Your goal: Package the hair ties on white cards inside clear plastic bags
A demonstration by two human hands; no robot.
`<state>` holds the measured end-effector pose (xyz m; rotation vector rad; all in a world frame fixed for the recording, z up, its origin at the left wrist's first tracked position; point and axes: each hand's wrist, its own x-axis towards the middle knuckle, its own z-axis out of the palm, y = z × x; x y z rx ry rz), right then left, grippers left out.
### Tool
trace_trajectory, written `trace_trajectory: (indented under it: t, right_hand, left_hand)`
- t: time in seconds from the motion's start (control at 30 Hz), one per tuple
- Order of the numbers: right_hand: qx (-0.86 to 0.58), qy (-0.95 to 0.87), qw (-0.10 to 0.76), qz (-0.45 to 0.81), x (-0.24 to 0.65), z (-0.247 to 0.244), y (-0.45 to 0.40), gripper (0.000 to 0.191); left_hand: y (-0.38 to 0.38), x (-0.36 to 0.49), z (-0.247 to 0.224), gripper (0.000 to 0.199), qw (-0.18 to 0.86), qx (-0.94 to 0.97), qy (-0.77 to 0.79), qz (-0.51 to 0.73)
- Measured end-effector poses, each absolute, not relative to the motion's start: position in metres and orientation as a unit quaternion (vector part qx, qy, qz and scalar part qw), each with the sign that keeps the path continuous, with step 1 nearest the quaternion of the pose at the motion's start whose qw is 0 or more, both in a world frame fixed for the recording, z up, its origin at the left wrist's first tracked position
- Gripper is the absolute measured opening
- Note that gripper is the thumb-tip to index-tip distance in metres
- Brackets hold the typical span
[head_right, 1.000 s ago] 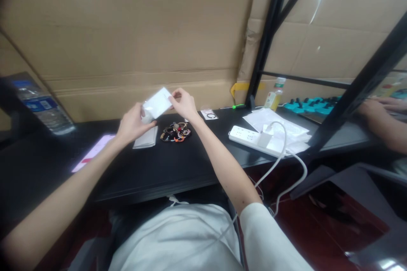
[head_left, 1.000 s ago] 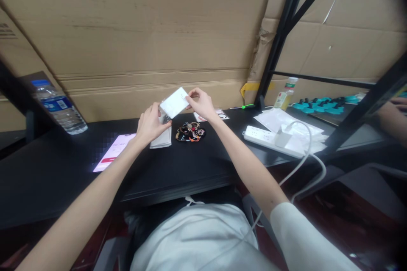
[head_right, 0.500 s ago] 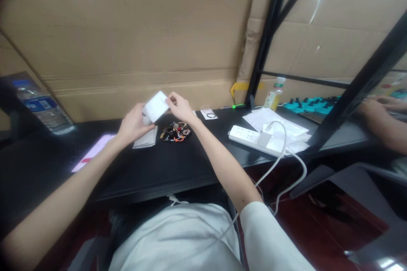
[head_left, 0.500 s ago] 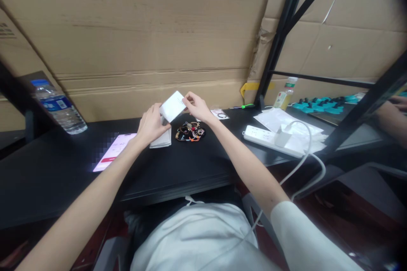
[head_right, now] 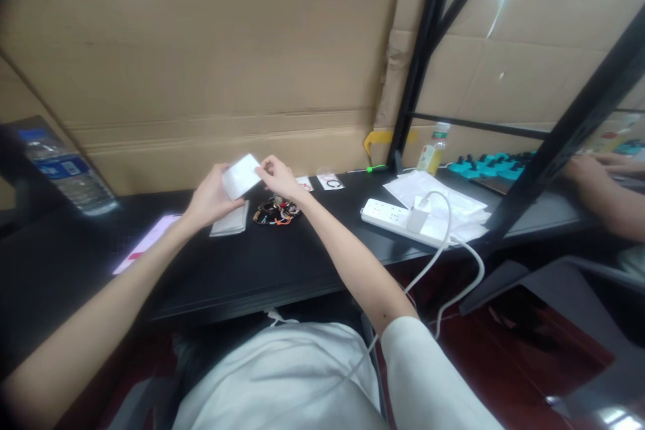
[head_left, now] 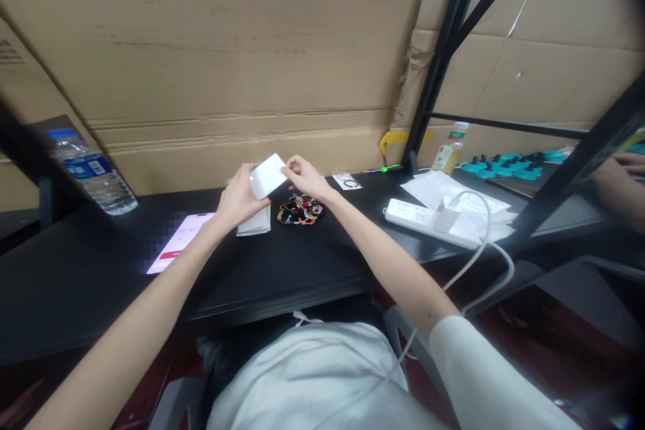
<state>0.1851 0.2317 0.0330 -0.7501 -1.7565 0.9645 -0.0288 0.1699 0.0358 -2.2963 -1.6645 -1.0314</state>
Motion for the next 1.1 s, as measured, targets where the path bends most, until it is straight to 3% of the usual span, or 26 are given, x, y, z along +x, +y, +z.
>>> trace_trajectory:
  t: [0.2, 0.33, 0.53, 0.7, 0.8, 1.0, 1.1]
  right_hand:
    - [-0.321, -0.770, 0.476, 0.280, 0.188, 0.038, 0.226, 0.027]
    - [-0.311, -0.798, 0.471, 0.211, 0.191, 0.040, 0.227, 0.022]
    - [-0.257, -0.813, 0.445, 0.275, 0.205, 0.048, 0.236, 0.031]
    - [-0.203, -0.820, 0.389, 0.367, 0.215, 0.065, 0.224, 0.034]
    - [-0.205, -0.819, 0.370, 0.388, 0.216, 0.073, 0.211, 0.035]
    - [-0.204, -0.805, 0.350, 0.434, 0.214, 0.075, 0.204, 0.033]
    - [-0.207, -0.792, 0.412, 0.401, 0.209, 0.072, 0.212, 0.039]
  left_hand:
    - [0.165, -0.026, 0.036, 0.085, 0.069, -0.779, -0.535, -0.320]
    - [0.162, -0.021, 0.038, 0.096, 0.032, -0.779, -0.526, -0.339]
    - [0.166, -0.024, 0.051, 0.081, -0.222, -0.710, -0.511, -0.432]
    - [0.166, -0.031, 0.054, 0.087, -0.469, -0.667, -0.443, -0.373]
    - [0.159, -0.027, 0.053, 0.078, -0.535, -0.648, -0.407, -0.359]
    - [0.147, -0.013, 0.056, 0.087, -0.612, -0.636, -0.343, -0.321]
    - [0.146, -0.009, 0.056, 0.089, -0.612, -0.624, -0.361, -0.325]
